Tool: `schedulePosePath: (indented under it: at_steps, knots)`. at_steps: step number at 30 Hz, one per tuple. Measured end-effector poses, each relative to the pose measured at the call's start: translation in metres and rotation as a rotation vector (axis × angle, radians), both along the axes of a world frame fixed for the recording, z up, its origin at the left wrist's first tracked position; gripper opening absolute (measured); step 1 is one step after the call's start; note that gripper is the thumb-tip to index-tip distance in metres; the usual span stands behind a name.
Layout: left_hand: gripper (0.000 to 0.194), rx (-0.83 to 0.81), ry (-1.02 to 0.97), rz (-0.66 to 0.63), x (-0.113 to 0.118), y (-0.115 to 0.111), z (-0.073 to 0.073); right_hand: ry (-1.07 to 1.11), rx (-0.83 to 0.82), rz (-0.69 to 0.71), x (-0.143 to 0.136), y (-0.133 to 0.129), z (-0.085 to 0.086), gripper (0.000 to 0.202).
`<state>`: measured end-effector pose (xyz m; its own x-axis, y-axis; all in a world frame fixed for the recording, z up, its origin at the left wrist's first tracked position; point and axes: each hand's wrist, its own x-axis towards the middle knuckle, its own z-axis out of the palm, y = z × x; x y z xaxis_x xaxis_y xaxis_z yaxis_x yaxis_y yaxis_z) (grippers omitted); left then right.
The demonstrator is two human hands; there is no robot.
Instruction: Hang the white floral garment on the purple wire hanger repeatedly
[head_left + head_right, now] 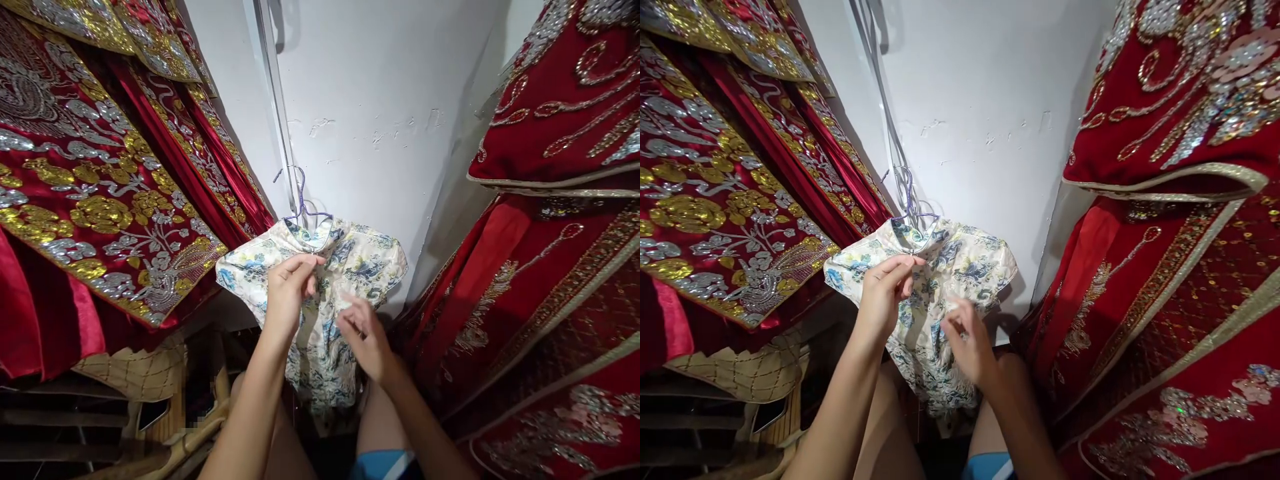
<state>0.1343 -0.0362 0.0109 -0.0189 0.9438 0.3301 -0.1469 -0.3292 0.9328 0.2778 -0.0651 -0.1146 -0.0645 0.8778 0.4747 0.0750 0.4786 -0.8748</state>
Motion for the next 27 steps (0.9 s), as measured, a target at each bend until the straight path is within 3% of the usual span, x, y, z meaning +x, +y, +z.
schedulePosePath:
  at_steps: [2,4,6,8,12,14,16,20,24,27]
  knots:
    - [0.024,0.008,0.013,0.000,0.000,-0.001,-0.005,-0.005,0.114,-0.009,0.005,0.020,0.041,0.047]
    - [0.024,0.039,0.038,0.012,0.000,-0.001,-0.004,-0.057,0.223,-0.048,0.007,0.042,0.077,0.041]
    - [0.024,0.084,0.096,0.046,0.000,0.000,-0.003,-0.195,0.343,-0.036,0.006,0.061,0.100,0.024]
    - [0.024,0.133,0.194,0.108,0.000,0.002,-0.006,-0.274,0.442,-0.023,0.003,0.071,0.113,0.015]
    - [0.028,0.104,0.298,0.135,0.004,0.013,-0.030,-0.168,0.544,-0.107,-0.003,0.070,0.129,0.020]
    - [0.028,0.048,0.249,0.101,0.007,0.016,-0.041,-0.115,0.557,-0.139,-0.003,0.064,0.139,0.019]
    - [0.025,0.069,0.171,0.137,0.009,0.015,-0.043,-0.134,0.551,-0.113,-0.002,0.061,0.148,0.018]
    - [0.025,0.235,0.088,0.260,0.005,0.006,-0.017,-0.247,0.539,-0.036,0.004,0.061,0.149,0.016]
    - [0.030,0.237,0.176,0.182,0.002,0.002,0.011,-0.273,0.545,-0.050,0.009,0.061,0.140,0.016]
    - [0.027,0.238,0.210,0.165,0.003,0.003,0.016,-0.275,0.541,-0.053,0.010,0.059,0.137,0.015]
